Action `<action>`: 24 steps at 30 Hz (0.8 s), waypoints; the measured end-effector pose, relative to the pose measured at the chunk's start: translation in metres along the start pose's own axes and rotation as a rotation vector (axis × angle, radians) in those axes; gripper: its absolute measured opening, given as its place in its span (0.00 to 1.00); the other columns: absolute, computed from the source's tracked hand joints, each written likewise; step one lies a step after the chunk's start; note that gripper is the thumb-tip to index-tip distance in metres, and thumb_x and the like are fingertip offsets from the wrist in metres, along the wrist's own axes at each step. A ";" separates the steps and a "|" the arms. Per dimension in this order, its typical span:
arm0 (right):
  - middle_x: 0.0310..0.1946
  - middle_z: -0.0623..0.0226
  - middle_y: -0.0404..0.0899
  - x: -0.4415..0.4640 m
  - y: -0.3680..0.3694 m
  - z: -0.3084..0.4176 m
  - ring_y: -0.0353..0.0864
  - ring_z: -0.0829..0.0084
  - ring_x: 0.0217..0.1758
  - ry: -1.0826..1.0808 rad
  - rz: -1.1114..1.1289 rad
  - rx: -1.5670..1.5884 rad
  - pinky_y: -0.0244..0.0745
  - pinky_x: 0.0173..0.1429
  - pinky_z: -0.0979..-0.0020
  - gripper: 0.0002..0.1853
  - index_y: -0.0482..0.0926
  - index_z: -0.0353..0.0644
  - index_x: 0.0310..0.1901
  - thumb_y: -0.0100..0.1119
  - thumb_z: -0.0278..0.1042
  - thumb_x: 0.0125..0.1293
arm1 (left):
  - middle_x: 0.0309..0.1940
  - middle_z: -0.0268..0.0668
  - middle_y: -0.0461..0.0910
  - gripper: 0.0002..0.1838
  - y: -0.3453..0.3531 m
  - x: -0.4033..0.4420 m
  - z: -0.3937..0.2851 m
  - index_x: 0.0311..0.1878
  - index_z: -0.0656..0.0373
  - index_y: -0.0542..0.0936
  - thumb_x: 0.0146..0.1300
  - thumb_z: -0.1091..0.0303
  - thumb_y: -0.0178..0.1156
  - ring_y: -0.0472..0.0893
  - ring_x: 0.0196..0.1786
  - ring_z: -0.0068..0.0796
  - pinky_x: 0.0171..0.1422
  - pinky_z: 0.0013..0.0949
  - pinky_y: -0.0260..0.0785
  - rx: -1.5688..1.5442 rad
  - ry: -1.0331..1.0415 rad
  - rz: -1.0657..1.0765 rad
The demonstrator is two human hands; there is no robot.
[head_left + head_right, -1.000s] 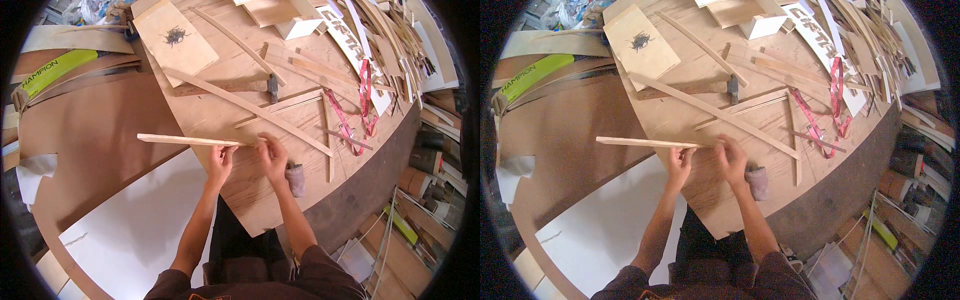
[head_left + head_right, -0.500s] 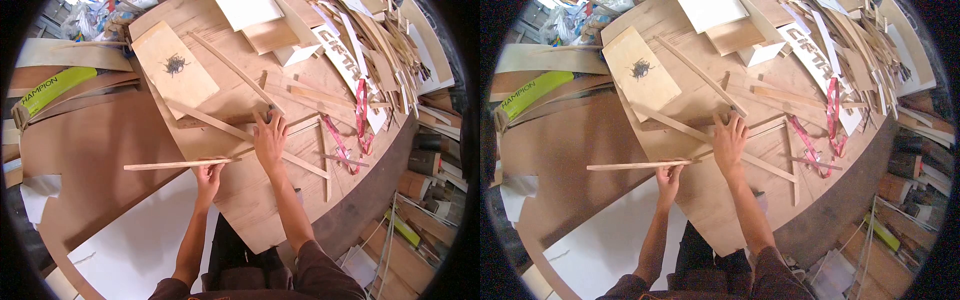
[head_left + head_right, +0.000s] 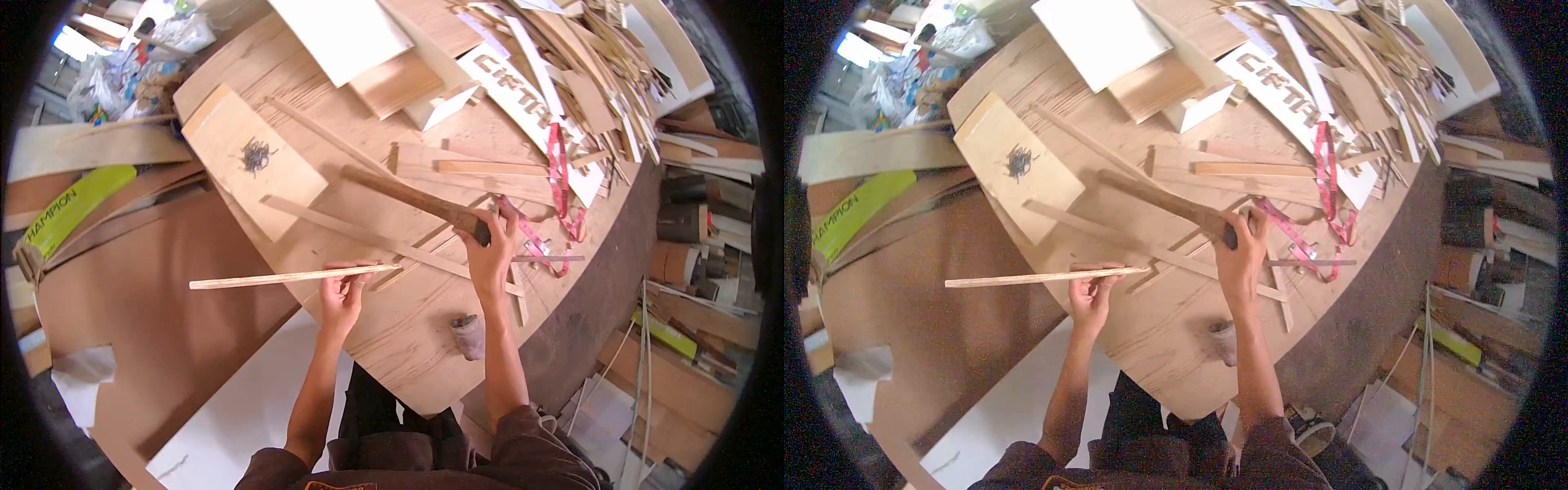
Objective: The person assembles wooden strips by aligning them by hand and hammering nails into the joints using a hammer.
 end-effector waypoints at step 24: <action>0.53 0.59 0.83 -0.062 -0.215 0.032 0.81 0.67 0.60 -0.061 -0.133 0.980 0.74 0.65 0.64 0.25 0.76 0.36 0.61 0.69 0.16 0.61 | 0.44 0.47 0.85 0.12 0.132 -0.076 -0.137 0.49 0.62 0.69 0.71 0.74 0.63 0.86 0.48 0.32 0.56 0.34 0.80 0.045 0.114 0.112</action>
Point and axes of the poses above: each hand's wrist, its own x-axis towards the middle knuckle, its own y-axis out of the palm, z = x × y, the point moved 10 cm from there along x, towards the middle knuckle
